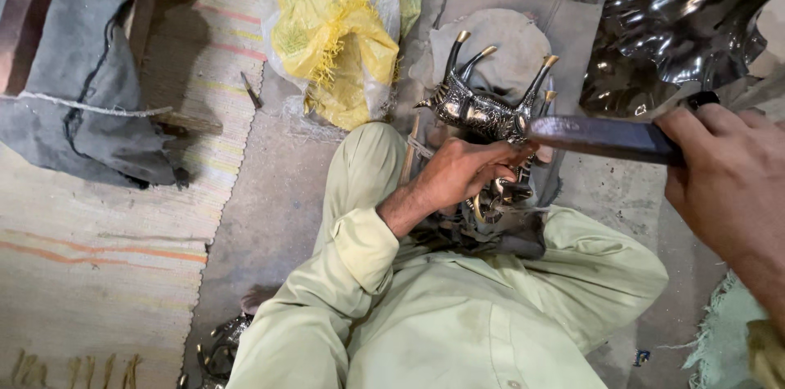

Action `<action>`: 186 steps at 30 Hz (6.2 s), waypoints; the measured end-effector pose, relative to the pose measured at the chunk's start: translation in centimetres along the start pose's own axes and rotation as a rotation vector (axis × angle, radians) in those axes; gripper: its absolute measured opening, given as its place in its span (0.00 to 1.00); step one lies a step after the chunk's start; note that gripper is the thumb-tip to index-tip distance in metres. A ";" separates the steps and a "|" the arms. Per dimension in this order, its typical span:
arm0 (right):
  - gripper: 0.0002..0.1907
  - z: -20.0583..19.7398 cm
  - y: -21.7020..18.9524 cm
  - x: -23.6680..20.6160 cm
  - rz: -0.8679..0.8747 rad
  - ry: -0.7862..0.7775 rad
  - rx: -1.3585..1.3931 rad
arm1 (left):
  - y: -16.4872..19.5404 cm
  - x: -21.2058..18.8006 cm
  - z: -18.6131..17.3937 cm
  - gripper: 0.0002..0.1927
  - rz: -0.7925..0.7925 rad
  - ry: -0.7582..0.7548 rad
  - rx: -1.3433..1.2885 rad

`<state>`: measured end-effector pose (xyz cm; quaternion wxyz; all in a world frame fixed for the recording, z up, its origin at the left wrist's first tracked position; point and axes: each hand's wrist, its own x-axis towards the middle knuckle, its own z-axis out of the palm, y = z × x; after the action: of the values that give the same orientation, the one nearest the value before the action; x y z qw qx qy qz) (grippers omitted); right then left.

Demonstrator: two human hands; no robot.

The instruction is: The person sits on the floor and uses a hammer to repeatedly strike a small silver-colored metal sculpture of a goat. They hold the sculpture in their left hand and strike it with a hammer in their right hand, rotating the object to work on different sides.

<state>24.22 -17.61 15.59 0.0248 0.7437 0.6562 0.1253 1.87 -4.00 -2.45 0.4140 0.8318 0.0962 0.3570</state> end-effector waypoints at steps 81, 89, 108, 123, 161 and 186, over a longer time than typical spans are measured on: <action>0.19 -5.1 -5.0 8.0 -0.307 -0.111 -0.432 | -1.7 -0.2 2.5 0.10 -0.225 0.739 -0.053; 0.22 -4.2 -3.1 7.5 -0.255 -0.190 -0.403 | -1.6 1.0 0.5 0.09 -0.120 0.410 -0.088; 0.21 -4.7 -3.4 6.8 -0.241 0.037 -0.374 | -1.1 1.0 1.2 0.08 -0.180 0.457 -0.017; 0.20 -4.8 -3.3 6.7 -0.261 0.056 -0.404 | -1.5 0.7 2.2 0.10 -0.322 0.420 0.061; 0.24 -1.9 0.1 3.7 -0.125 0.151 0.019 | -1.1 2.0 0.2 0.14 -0.107 0.259 -0.041; 0.26 -0.2 1.2 3.6 -0.033 0.002 -0.122 | -0.2 2.4 -0.5 0.15 -0.131 0.139 -0.126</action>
<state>25.70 -14.25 16.60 0.0715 0.7299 0.6594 0.1654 3.29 -2.47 -1.22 0.4805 0.7691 0.1563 0.3914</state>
